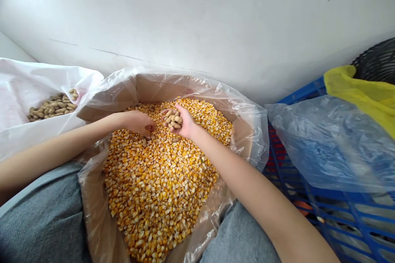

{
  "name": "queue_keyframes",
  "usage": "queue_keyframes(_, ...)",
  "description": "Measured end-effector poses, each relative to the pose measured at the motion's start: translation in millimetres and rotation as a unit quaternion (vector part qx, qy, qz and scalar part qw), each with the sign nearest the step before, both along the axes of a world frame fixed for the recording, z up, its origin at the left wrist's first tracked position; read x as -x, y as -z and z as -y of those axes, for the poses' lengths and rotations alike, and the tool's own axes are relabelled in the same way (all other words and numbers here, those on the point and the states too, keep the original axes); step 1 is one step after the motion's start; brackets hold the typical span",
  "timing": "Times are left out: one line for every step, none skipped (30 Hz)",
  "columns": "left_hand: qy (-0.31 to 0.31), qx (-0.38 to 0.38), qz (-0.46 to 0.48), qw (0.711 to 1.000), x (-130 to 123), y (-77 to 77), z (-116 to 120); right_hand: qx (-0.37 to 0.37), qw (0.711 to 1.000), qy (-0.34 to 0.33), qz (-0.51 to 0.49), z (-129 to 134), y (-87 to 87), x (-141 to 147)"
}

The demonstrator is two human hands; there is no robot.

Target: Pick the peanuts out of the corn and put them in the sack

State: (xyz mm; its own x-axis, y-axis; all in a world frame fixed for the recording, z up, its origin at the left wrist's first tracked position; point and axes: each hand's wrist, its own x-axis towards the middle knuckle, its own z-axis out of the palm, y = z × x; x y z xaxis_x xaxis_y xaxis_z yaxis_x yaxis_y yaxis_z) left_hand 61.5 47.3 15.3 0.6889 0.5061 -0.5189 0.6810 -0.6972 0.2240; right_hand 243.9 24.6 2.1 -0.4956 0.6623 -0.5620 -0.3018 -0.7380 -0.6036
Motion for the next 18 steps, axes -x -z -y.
queue_keyframes(0.006, 0.001, 0.004, 1.0, -1.2, -0.8, 0.8, -0.001, 1.0, -0.001, 0.001, -0.2, 0.6, 0.2)
queue_keyframes(0.011, 0.006, 0.013, 1.0, -1.9, -2.7, 1.0, -0.001, 1.0, -0.002, 0.001, -0.4, 1.2, 0.4)
queue_keyframes(0.013, 0.01, 0.024, 1.0, -2.2, -5.2, 1.0, -0.002, 1.0, -0.004, 0.001, -0.7, 1.9, 0.7)
queue_keyframes(0.012, 0.009, 0.033, 0.999, -2.2, -7.8, 0.7, -0.002, 1.0, -0.005, 0.001, -0.9, 2.4, 0.9)
queue_keyframes(0.011, 0.006, 0.039, 0.999, -2.3, -9.7, 0.5, -0.002, 1.0, -0.006, 0.003, -1.0, 2.8, 1.1)
queue_keyframes(0.012, 0.002, 0.043, 0.999, -2.5, -10.6, 0.6, -0.001, 1.0, -0.005, 0.005, -1.1, 2.9, 1.3)
queue_keyframes(0.016, -0.001, 0.043, 0.999, -3.2, -10.1, 1.0, 0.001, 1.0, -0.004, 0.006, -0.9, 2.7, 1.5)
queue_keyframes(0.023, -0.004, 0.044, 0.999, -4.2, -8.5, 1.8, 0.002, 1.0, -0.003, 0.007, -0.7, 2.4, 1.6)
queue_keyframes(0.032, -0.003, 0.045, 0.998, -5.6, -6.0, 2.9, 0.002, 1.0, -0.001, 0.007, -0.4, 1.8, 1.7)
queue_keyframes(0.042, 0.002, 0.047, 0.998, -7.0, -3.1, 4.0, 0.001, 1.0, -0.001, 0.007, -0.1, 1.3, 1.8)
queue_keyframes(0.051, 0.007, 0.05, 0.997, -8.2, -0.6, 5.0, -0.001, 1.0, 0.0, 0.006, 0.2, 0.7, 2.0)
queue_keyframes(0.058, 0.011, 0.053, 0.997, -9.1, 1.1, 5.8, -0.003, 1.0, -0.001, 0.006, 0.3, 0.4, 2.1)
queue_keyframes(0.063, 0.017, 0.059, 0.996, -9.3, 1.4, 6.1, -0.004, 1.0, -0.001, 0.008, 0.3, 0.2, 2.3)
queue_keyframes(0.064, 0.024, 0.067, 0.995, -8.9, 0.1, 5.9, -0.003, 1.0, -0.003, 0.012, 0.1, 0.4, 2.4)
queue_keyframes(0.062, 0.032, 0.077, 0.995, -7.8, -2.7, 5.2, -0.003, 1.0, -0.004, 0.016, -0.2, 0.9, 2.5)
queue_keyframes(0.054, 0.037, 0.091, 0.994, -6.3, -6.7, 4.1, -0.001, 1.0, -0.005, 0.02, -0.6, 1.7, 2.7)
queue_keyframes(0.042, 0.037, 0.109, 0.992, -4.6, -11.6, 2.9, 0.001, 1.0, -0.004, 0.024, -1.1, 2.7, 2.8)
queue_keyframes(0.026, 0.031, 0.132, 0.99, -2.9, -16.7, 1.7, 0.004, 1.0, -0.002, 0.028, -1.5, 3.9, 3.0)
